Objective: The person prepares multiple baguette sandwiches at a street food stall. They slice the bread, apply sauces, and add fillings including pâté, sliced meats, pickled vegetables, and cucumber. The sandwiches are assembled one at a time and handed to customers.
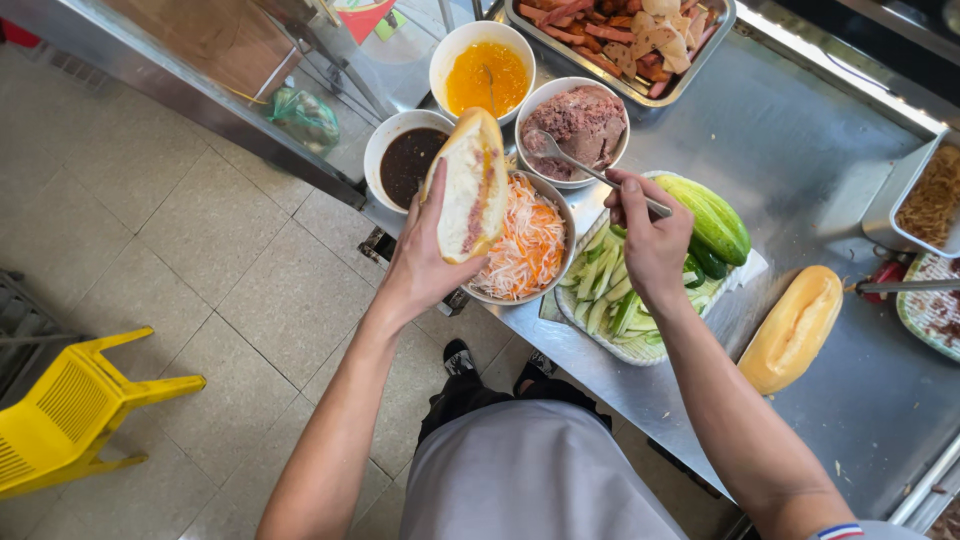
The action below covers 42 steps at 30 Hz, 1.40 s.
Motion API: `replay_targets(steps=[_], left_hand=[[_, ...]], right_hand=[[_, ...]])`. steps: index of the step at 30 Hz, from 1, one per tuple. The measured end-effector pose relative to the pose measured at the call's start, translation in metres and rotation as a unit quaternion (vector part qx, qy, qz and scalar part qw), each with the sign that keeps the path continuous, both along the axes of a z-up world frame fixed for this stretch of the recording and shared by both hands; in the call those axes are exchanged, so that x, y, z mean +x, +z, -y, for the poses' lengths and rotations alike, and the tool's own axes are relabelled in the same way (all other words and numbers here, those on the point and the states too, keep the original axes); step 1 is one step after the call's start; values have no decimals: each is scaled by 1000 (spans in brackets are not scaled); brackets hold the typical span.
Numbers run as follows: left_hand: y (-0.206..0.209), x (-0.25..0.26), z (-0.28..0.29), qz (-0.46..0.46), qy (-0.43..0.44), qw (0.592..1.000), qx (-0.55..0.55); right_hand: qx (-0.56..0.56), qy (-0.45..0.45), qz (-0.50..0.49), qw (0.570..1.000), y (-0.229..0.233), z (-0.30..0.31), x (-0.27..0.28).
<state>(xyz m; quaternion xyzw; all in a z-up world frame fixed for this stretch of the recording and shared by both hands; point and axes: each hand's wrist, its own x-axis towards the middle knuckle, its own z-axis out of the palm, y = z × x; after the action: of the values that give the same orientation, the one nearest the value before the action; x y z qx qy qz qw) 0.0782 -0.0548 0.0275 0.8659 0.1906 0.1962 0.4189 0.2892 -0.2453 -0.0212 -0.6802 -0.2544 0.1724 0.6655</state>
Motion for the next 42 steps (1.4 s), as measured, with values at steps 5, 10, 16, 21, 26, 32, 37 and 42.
replay_targets(steps=[5,10,16,21,26,32,37,42], left_hand=[[12,13,15,-22,-30,999,-8],[31,7,10,-47,4,999,-20],[34,-1,8,-4,-1,1000,26],[34,1,24,-23,-37,999,30],[36,-5,28,2,-35,998,45],[22,-8,38,-22,-38,998,34],[11,-6,36,-61,-13,996,60],[9,-15,35,-63,-11,997,49]], right_hand=[[-38,128,444,886,29,4,3],[-47,250,548,797,29,18,11],[-9,218,368,904,44,56,6],[-140,181,104,968,75,27,42],[-67,136,62,986,96,14,58],[-136,122,155,971,113,-8,47],[-125,81,284,947,124,-9,28],[-125,60,238,961,122,-20,7]])
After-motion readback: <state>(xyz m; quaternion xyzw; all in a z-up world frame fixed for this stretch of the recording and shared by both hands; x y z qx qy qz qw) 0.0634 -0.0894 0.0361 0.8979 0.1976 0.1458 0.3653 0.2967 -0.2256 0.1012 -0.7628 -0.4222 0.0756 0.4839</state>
